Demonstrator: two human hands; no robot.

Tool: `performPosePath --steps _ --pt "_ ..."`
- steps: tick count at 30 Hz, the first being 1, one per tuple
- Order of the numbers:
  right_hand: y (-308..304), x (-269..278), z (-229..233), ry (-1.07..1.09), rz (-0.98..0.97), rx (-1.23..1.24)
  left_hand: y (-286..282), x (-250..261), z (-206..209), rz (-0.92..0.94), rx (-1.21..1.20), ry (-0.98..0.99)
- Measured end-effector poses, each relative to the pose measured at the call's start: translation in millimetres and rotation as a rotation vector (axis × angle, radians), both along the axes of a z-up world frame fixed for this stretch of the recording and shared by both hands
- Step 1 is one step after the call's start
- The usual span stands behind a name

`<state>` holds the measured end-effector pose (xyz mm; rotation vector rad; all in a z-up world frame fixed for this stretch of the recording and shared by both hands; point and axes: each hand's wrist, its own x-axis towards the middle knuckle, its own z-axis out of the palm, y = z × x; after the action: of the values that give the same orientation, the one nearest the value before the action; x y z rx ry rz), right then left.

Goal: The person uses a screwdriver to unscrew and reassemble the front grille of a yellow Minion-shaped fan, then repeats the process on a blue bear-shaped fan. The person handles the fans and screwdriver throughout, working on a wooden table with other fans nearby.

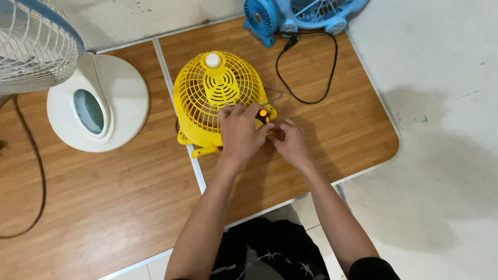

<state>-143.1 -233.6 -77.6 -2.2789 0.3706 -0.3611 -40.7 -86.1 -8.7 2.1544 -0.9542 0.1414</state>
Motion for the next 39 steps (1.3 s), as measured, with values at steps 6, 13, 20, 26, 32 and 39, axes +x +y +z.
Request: performPosePath --steps 6,13,20,26,32,39 --pt "-3 3 -7 0.028 -0.025 0.137 -2 -2 3 -0.001 0.09 -0.087" --pt "-6 2 -13 0.069 0.01 0.174 -2 -4 9 -0.03 0.193 -0.097" --pt "-24 5 -17 0.102 0.12 0.386 -9 -7 12 -0.067 0.276 -0.138" --pt "-29 1 -23 0.15 0.098 0.492 -22 -1 10 -0.137 0.4 -0.146" --pt "-30 5 -35 0.12 0.161 0.652 -19 3 11 -0.189 0.452 -0.093" --pt "-25 7 -40 0.115 0.11 0.571 -12 7 18 -0.227 0.204 0.028"
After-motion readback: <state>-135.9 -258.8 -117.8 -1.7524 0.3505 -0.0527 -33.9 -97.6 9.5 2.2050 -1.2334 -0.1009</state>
